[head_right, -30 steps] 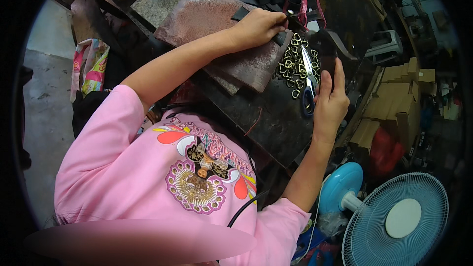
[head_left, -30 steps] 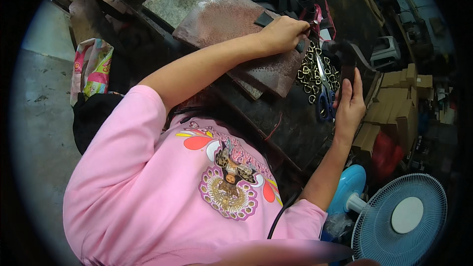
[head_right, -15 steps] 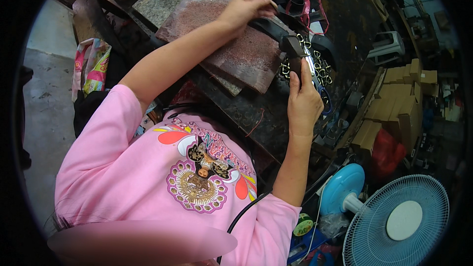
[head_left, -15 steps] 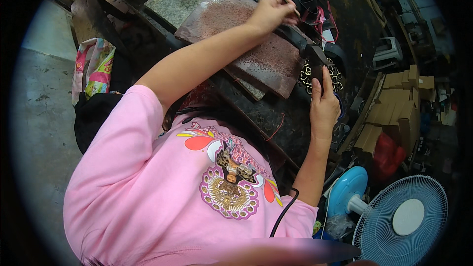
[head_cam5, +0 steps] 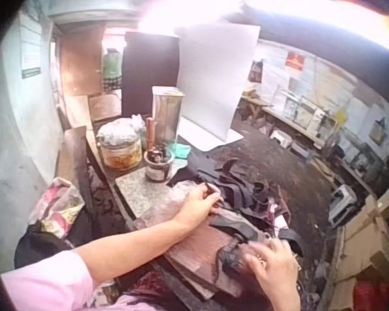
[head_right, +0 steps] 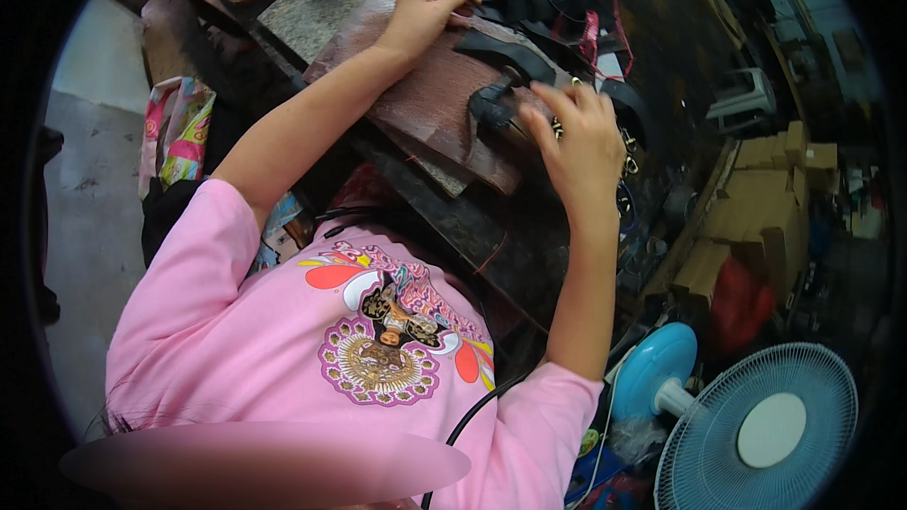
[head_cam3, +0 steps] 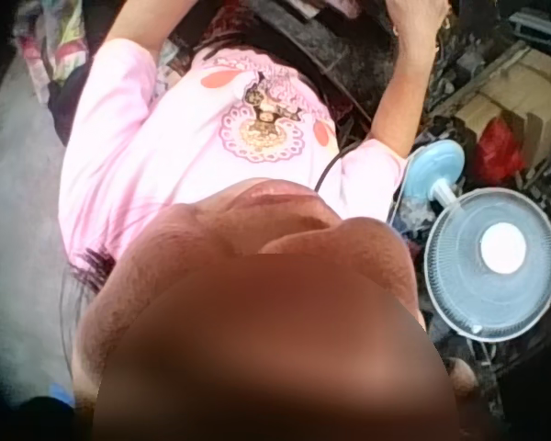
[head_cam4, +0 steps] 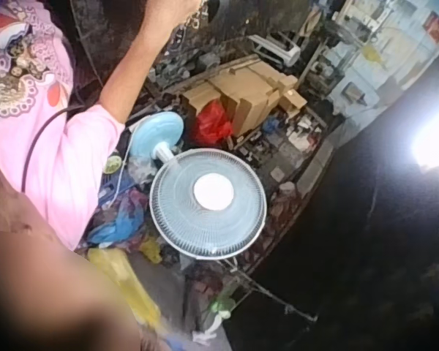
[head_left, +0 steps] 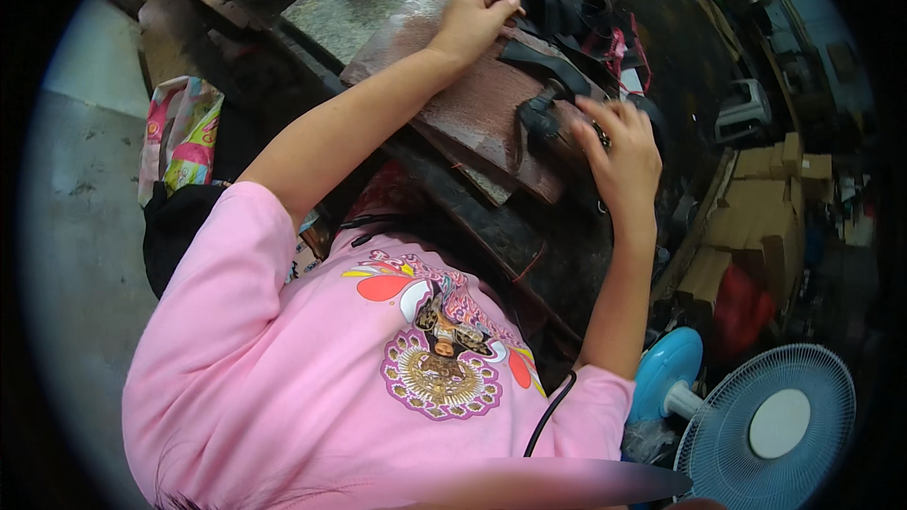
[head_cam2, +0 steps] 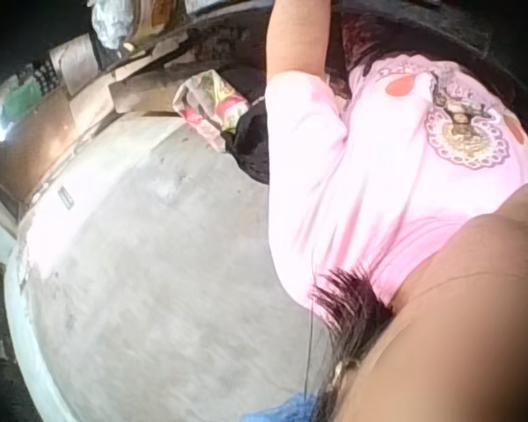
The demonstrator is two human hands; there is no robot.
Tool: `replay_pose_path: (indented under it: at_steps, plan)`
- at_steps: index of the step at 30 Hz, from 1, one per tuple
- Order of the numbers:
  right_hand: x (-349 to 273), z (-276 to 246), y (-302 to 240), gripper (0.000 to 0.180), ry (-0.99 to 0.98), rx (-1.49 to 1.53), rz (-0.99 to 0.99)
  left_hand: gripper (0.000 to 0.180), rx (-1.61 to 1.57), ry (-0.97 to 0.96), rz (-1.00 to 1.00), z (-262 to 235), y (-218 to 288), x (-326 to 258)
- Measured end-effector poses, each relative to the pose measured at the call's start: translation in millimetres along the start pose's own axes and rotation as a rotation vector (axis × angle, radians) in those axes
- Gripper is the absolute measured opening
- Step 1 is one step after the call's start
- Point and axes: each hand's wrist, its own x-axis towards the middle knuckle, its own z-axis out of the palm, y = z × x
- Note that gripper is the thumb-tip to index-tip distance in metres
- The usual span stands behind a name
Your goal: The person repeatedly hammers a small metal pin into a black leather strap held against a wooden block. The person adjusts the strap and pin between strikes. The work continues on the same strap throughout the clip.
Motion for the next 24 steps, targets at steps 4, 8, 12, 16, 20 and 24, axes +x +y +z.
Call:
replay_pose_path:
  at_steps: [4, 8, 12, 16, 20, 24]
  plan:
    - [43, 22, 13, 0.031, -0.066, -0.005, 0.014, 0.014, -0.002, -0.020, -0.019, -3, 0, 4]
    - [62, 38, 29, 0.033, -0.270, 0.320, 0.150, 0.014, 0.044, -0.020, -0.021, -2, 1, 2]
    - [64, 35, 42, 0.037, -0.371, 0.426, 0.211, 0.013, 0.110, -0.027, -0.033, -1, 1, 2]
    - [62, 10, 84, 0.033, -0.158, 0.613, 0.195, 0.011, 0.061, -0.008, -0.022, -1, 0, 2]
    - [44, -8, 168, 0.031, -0.064, 0.558, 0.360, 0.012, 0.118, -0.042, -0.035, 0, -1, 3]
    - [7, 19, 236, 0.033, -0.132, 0.159, 0.518, 0.012, 0.119, -0.043, -0.042, 1, -1, 4]
